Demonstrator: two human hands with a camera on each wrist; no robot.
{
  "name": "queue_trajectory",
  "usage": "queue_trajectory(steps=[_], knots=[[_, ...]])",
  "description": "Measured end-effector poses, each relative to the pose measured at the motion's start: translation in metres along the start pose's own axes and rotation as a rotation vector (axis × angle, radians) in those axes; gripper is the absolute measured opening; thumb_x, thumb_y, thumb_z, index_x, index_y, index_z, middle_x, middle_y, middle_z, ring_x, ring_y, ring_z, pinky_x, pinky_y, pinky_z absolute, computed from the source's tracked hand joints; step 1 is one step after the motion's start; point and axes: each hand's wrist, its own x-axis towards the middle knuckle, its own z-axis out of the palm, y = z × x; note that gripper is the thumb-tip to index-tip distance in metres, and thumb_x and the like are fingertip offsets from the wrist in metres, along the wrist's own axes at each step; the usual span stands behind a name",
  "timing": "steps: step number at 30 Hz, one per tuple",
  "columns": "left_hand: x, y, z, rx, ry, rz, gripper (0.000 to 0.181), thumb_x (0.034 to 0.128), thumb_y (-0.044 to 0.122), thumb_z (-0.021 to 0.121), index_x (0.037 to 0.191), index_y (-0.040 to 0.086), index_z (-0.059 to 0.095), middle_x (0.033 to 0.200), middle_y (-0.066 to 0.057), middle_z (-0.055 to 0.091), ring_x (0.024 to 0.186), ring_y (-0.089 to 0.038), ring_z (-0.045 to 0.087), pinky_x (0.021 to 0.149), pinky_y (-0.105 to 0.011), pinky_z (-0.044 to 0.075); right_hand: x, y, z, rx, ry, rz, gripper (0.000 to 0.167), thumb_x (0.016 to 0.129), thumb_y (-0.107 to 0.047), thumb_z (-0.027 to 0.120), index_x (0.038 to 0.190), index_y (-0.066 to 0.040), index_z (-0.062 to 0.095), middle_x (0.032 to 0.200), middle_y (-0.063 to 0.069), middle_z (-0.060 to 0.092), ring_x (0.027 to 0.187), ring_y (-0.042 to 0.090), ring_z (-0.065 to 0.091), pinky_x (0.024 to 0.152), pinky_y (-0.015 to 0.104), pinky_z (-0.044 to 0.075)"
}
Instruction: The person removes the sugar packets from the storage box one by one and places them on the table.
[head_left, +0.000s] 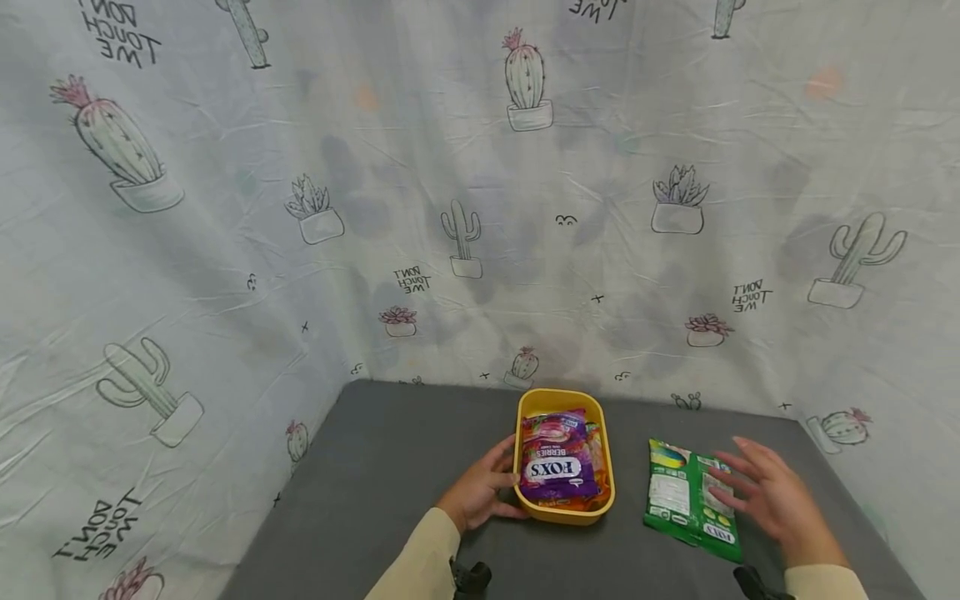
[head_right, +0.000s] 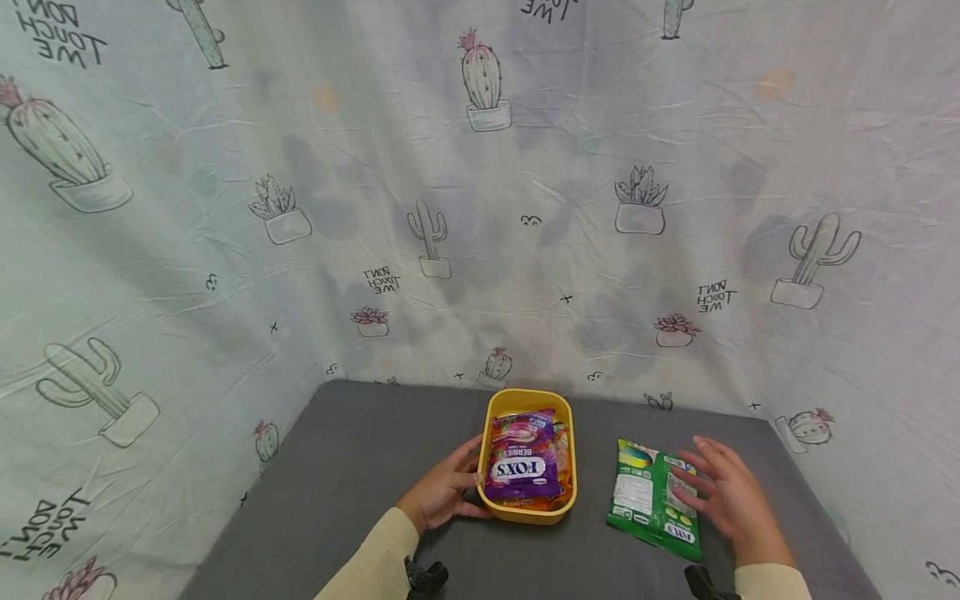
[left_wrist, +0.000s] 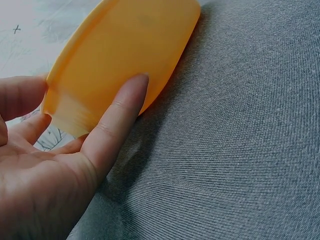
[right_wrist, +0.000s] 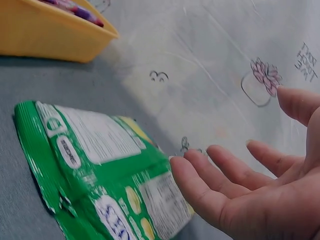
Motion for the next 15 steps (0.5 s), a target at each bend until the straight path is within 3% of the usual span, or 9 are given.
queue_trajectory(steps=[5, 11, 15], knots=[[-0.001, 0.000, -0.001, 0.001, -0.005, 0.005, 0.074, 0.1078, 0.001, 0.058, 0.174, 0.018, 0.029, 0.171, -0.024, 0.032, 0.132, -0.047, 0.058, 0.089, -0.074, 0.056, 0.003, -0.004, 0.017, -0.060, -0.009, 0.001, 0.061, 0.114, -0.052, 0.049, 0.159, -0.020, 0.022, 0.149, 0.015, 0.051, 0.109, 0.014, 0.070, 0.097, 0.052, 0.059], [-0.002, 0.000, -0.001, 0.000, -0.011, 0.005, 0.075, 0.1075, 0.001, 0.058, 0.174, 0.018, 0.029, 0.172, -0.024, 0.029, 0.132, -0.047, 0.058, 0.090, -0.074, 0.056, 0.004, -0.011, 0.036, -0.068, -0.054, -0.010, 0.075, 0.116, -0.049, 0.050, 0.166, -0.008, 0.011, 0.152, 0.020, 0.050, 0.114, 0.022, 0.071, 0.097, 0.056, 0.059], [-0.002, 0.000, 0.000, -0.001, -0.004, 0.003, 0.076, 0.1064, 0.001, 0.059, 0.174, 0.019, 0.029, 0.172, -0.024, 0.029, 0.132, -0.046, 0.058, 0.089, -0.074, 0.056, 0.004, -0.014, 0.049, -0.070, -0.071, -0.004, 0.083, 0.116, -0.046, 0.051, 0.169, -0.002, 0.005, 0.157, 0.030, 0.045, 0.121, 0.031, 0.069, 0.098, 0.059, 0.058]])
